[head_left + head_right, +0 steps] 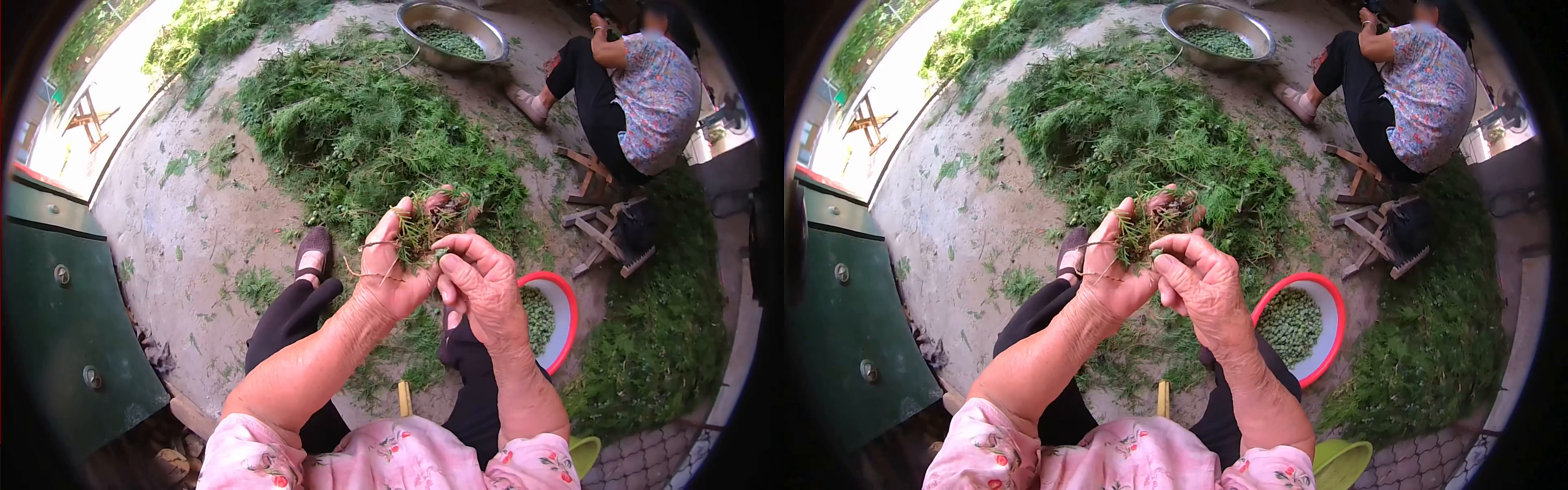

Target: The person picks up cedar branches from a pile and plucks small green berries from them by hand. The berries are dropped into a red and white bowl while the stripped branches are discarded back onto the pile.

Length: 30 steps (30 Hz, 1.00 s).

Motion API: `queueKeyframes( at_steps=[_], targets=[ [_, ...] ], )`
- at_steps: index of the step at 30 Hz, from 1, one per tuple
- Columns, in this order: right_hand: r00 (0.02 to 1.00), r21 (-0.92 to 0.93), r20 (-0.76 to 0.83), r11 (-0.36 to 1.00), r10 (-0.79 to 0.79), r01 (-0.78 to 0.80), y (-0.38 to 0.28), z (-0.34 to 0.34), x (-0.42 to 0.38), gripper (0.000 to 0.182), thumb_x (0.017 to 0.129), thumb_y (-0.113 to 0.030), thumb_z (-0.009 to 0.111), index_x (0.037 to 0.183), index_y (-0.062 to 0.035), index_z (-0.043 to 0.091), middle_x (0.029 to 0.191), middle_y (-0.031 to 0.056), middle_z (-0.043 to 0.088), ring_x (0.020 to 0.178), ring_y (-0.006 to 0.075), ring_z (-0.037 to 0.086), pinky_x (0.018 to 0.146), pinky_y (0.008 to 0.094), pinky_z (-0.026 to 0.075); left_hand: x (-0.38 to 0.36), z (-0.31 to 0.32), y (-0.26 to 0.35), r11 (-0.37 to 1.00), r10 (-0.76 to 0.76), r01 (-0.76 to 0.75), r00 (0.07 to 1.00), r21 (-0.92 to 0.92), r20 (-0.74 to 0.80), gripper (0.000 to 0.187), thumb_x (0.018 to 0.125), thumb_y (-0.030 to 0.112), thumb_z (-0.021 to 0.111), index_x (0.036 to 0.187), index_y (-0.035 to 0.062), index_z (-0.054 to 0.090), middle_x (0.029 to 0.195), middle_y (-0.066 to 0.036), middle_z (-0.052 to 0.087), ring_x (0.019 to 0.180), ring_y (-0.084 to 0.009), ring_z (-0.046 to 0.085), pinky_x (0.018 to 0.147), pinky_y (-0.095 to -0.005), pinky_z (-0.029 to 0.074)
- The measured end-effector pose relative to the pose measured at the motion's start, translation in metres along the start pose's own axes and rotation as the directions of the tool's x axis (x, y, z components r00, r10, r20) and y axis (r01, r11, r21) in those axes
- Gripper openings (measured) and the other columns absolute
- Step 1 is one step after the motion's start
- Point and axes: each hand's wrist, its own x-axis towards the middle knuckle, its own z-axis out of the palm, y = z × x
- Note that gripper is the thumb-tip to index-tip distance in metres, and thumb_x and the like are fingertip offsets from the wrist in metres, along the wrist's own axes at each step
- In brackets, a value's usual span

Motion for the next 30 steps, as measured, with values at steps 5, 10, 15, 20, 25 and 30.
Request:
queueKeyframes(
  at_steps=[5, 10, 15, 20, 25, 30],
  targets=[
    [0.993, 0.333, 0.039, 0.938, -0.113, 0.093, -0.005, -0.015, -0.001, 0.023, 0.084, -0.003, 0.054, 0.105, 0.0011, 0.049, 0.089, 0.0113, 0.059, 0.069, 0.0157, 0.059, 0.049, 0.0233, 0.045, -0.002, -0.002, 0.002, 1.000, 0.006, -0.007, 1.000, -0.018, -0.027, 0.043, 0.091, 0.033, 0.042, 0.118, 0.0003, 0.048, 0.124, -0.024, 0.047, 0.117, -0.0369, 0.044, 0.101, -0.0463, 0.037],
    [0.983, 0.482, -0.032, 0.859, -0.179, 0.172, -0.011, -0.061, -0.010, 0.020, 0.083, -0.003, 0.054, 0.102, 0.0009, 0.051, 0.093, 0.0137, 0.057, 0.074, 0.0190, 0.056, 0.053, 0.0256, 0.044, -0.014, 0.004, 0.025, 0.983, 0.177, -0.180, 0.981, -0.046, -0.075, 0.034, 0.094, 0.026, 0.040, 0.100, -0.0042, 0.055, 0.110, -0.024, 0.054, 0.111, -0.0393, 0.048, 0.099, -0.0555, 0.037],
    [0.945, 0.254, -0.294, 0.941, -0.145, 0.223, -0.003, -0.131, -0.027, 0.013, 0.086, -0.003, 0.056, 0.098, -0.0001, 0.054, 0.083, 0.0081, 0.058, 0.068, 0.0137, 0.054, 0.050, 0.0236, 0.042, -0.053, -0.013, 0.119, 0.931, 0.364, -0.364, 0.931, 0.000, 0.002, 0.026, 0.091, 0.018, 0.046, 0.100, -0.0048, 0.055, 0.103, -0.021, 0.059, 0.096, -0.0336, 0.057, 0.089, -0.0471, 0.048],
    [0.805, 0.024, -0.588, 0.993, -0.079, 0.115, 0.019, -0.222, -0.055, 0.015, 0.085, -0.009, 0.059, 0.098, -0.0021, 0.055, 0.079, 0.0046, 0.057, 0.062, 0.0113, 0.055, 0.047, 0.0214, 0.043, -0.164, -0.064, 0.248, 0.808, 0.585, -0.551, 0.792, 0.209, -0.175, 0.023, 0.089, 0.017, 0.051, 0.095, -0.0041, 0.058, 0.092, -0.019, 0.063, 0.090, -0.0305, 0.060, 0.083, -0.0442, 0.052],
    [0.504, -0.135, -0.863, 0.980, -0.043, -0.148, 0.053, -0.324, -0.105, 0.017, 0.083, -0.013, 0.059, 0.096, -0.0022, 0.058, 0.077, 0.0048, 0.057, 0.061, 0.0129, 0.056, 0.048, 0.0223, 0.044, -0.309, -0.132, 0.268, 0.634, 0.772, -0.245, 0.137, 0.734, -0.621, 0.052, 0.077, 0.031, 0.066, 0.117, 0.0029, 0.049, 0.125, -0.019, 0.045, 0.117, -0.0401, 0.039, 0.095, -0.0612, 0.031],
    [0.076, -0.039, -0.997, 0.904, -0.008, -0.426, 0.074, -0.376, -0.133, 0.016, 0.075, -0.006, 0.061, 0.090, -0.0027, 0.058, 0.072, 0.0055, 0.057, 0.059, 0.0172, 0.054, 0.054, 0.0278, 0.045, -0.385, -0.180, 0.247, 0.614, 0.787, 0.186, -0.070, 0.767, -0.613, 0.089, 0.064, 0.040, 0.077, 0.136, 0.0145, 0.032, 0.148, -0.012, 0.014, 0.131, -0.0466, 0.011, 0.095, -0.0709, 0.014]
  ],
)
